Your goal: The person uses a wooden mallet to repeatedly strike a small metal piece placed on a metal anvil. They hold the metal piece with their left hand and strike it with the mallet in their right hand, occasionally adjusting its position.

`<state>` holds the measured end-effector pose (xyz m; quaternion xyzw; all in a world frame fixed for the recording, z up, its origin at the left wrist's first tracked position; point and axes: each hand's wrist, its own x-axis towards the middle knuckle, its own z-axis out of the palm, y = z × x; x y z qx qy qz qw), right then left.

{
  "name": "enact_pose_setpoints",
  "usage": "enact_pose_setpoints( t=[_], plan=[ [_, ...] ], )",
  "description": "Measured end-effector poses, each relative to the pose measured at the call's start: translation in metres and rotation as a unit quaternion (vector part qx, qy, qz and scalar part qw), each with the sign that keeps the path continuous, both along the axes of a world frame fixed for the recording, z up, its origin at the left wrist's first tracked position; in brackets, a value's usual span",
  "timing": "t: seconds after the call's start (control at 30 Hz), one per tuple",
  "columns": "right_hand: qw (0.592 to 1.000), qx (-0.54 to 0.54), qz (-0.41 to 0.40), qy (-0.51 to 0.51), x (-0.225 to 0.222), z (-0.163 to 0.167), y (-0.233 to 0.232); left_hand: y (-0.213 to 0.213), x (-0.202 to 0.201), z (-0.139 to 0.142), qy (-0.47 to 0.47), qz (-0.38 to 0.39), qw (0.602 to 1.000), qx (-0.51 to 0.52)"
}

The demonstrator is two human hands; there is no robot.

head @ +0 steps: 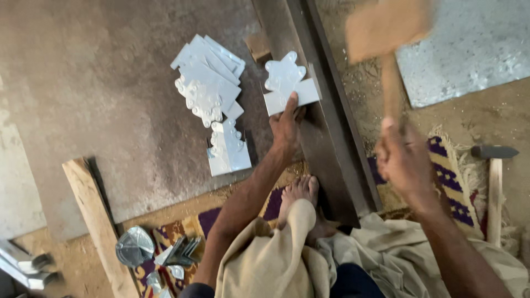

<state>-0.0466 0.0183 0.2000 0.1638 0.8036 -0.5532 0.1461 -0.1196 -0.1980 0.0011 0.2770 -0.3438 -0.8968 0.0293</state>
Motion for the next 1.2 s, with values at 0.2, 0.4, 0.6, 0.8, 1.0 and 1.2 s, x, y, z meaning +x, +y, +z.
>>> enact_pose_setpoints(
  t=[0.2,0.4,0.6,0.8,1.0,1.2],
  plan=[
    [0.907,0.21,0.178,0.318,-0.006,-0.033,0.018,0.005,0.0,0.014,-0.012,0.017,0.999,-0.026],
    [0.983,0.088,0.087,0.137,-0.005,-0.033,0.018,0.001,0.002,0.026,-0.052,0.023,0.994,-0.091],
    [0.975,0.038,0.152,-0.161,-0.008,-0.045,0.011,0.002,0.003,0.001,-0.018,0.015,0.999,-0.04],
    [0.964,-0.241,-0.11,-0.02,-0.014,-0.074,0.011,0.002,-0.002,-0.013,-0.015,-0.009,0.998,-0.053],
    [0.967,-0.197,-0.049,-0.155,-0.019,-0.085,0.001,0.002,0.002,-0.004,-0.011,0.003,0.998,-0.06],
    [0.97,-0.134,0.013,-0.203,-0.025,-0.08,0.007,0.0,0.001,-0.007,-0.062,0.005,0.998,-0.033]
  ],
)
